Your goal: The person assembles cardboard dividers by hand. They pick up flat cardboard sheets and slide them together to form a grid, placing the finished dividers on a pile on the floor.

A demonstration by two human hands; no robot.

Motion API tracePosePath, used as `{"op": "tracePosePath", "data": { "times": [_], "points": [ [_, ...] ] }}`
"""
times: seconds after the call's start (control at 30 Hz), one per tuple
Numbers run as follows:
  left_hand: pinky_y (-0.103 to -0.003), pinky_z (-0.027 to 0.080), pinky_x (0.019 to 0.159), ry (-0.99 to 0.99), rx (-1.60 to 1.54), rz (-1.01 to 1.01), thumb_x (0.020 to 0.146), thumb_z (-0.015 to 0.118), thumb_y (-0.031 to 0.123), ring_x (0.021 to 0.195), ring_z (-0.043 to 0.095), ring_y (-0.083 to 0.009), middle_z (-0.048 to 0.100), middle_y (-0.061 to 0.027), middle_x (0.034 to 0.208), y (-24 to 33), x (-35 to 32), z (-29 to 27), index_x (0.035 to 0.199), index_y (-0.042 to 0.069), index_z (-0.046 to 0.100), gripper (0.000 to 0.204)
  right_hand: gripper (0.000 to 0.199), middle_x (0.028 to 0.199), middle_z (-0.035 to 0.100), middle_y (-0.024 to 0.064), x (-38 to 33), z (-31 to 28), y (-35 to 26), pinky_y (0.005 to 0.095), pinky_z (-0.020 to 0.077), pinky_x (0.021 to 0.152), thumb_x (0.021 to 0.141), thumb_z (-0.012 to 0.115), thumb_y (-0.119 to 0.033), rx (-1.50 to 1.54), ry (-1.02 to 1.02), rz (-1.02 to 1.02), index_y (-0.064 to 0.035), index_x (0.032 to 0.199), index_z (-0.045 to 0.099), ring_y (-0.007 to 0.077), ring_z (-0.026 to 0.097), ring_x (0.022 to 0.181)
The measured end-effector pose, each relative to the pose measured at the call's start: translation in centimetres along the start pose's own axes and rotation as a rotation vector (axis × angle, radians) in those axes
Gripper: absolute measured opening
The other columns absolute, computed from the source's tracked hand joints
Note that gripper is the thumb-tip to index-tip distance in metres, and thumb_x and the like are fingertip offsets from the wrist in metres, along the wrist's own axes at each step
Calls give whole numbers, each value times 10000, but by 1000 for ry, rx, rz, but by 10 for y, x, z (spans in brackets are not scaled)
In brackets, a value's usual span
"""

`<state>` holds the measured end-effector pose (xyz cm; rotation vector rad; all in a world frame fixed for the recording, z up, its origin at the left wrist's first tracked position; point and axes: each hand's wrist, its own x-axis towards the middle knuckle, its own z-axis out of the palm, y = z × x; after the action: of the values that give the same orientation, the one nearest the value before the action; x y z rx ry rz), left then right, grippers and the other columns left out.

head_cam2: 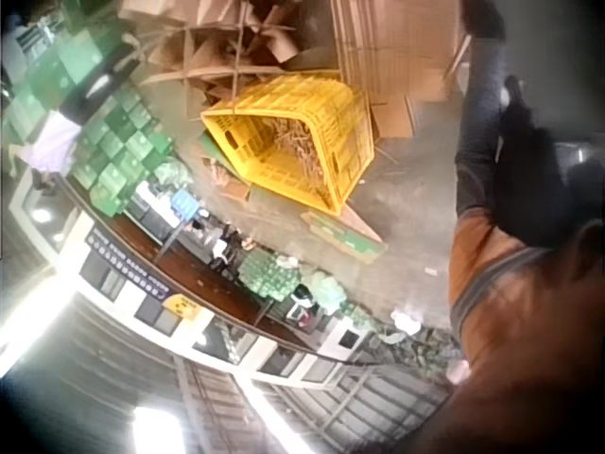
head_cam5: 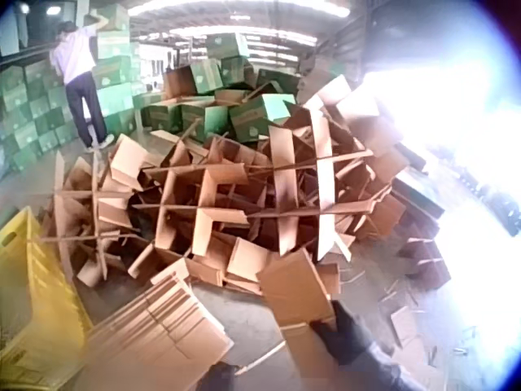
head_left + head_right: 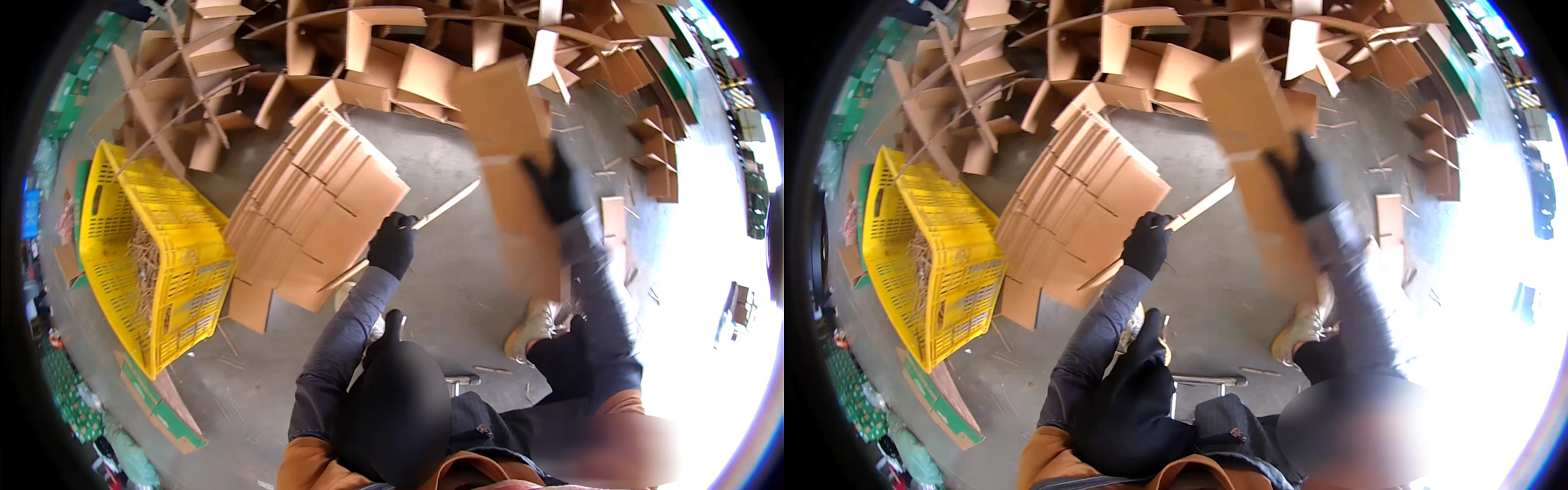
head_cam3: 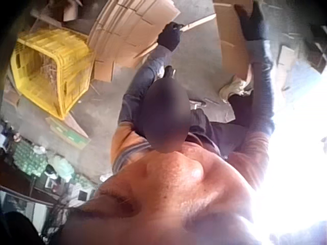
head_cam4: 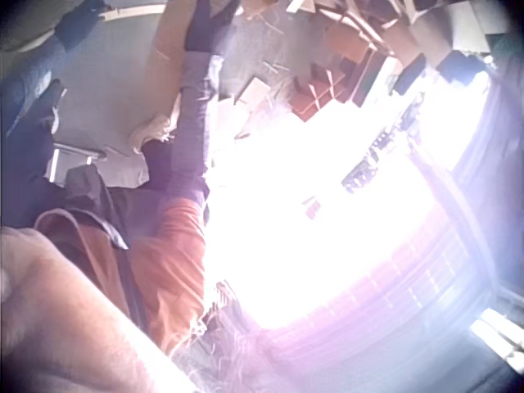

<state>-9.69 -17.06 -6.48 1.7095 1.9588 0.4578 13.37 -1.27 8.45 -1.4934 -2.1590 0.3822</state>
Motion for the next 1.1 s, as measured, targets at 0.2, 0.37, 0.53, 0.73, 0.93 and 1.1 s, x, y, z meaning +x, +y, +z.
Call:
{"op": "tracePosePath", "data": {
  "times": [0.2, 0.37, 0.53, 0.73, 0.93, 1.1],
  "points": [
    [-430, 503, 718, -175, -31, 62, 868, 495, 171, 917, 588, -279, 534, -78, 1040, 39, -12, 29, 1074, 160, 555, 215, 626, 678, 610, 237, -117, 48, -6, 513, 447, 544, 870, 506, -425, -119, -540, 318, -196, 1377, 220, 433, 600, 637],
    [-432, 503, 715, -151, -31, 139, 887, 452, 162, 915, 593, -285, 530, -72, 1056, 39, -28, 39, 1096, 179, 542, 228, 700, 693, 624, 209, -137, 81, -23, 509, 460, 550, 855, 515, -271, -250, -661, 295, -216, 1430, 121, 398, 607, 601],
    [-424, 507, 701, -185, 11, 81, 886, 454, 155, 898, 600, -271, 532, -51, 1049, 39, -15, 29, 1120, 193, 544, 254, 733, 793, 636, 224, -119, 109, -35, 498, 481, 607, 836, 505, -173, -162, -633, 316, -178, 1438, 87, 394, 629, 702],
    [-424, 505, 687, -154, -6, 107, 885, 475, 191, 897, 605, -264, 536, -52, 1051, 34, -23, 29, 1116, 202, 552, 244, 713, 733, 629, 217, -147, 116, -27, 488, 458, 554, 863, 513, -293, -96, -571, 289, -190, 1437, 102, 409, 613, 646],
    [-425, 496, 713, -158, -23, 39, 910, 461, 248, 882, 608, -290, 592, -83, 971, 50, -10, 10, 1061, 149, 577, 215, 659, 870, 645, 221, -127, 148, -24, 468, 498, 605, 893, 429, -255, -267, -735, 363, -135, 1444, 89, 334, 652, 727],
    [-392, 488, 759, 325, -296, -195, 903, 516, 302, 911, 607, -279, 620, -103, 973, -28, -9, -24, 954, 66, 609, 259, 656, 757, 634, 184, -104, 146, 40, 418, 489, 595, 871, 523, -333, -241, -671, 329, -135, 1413, 211, 328, 624, 660]
  ]
}}
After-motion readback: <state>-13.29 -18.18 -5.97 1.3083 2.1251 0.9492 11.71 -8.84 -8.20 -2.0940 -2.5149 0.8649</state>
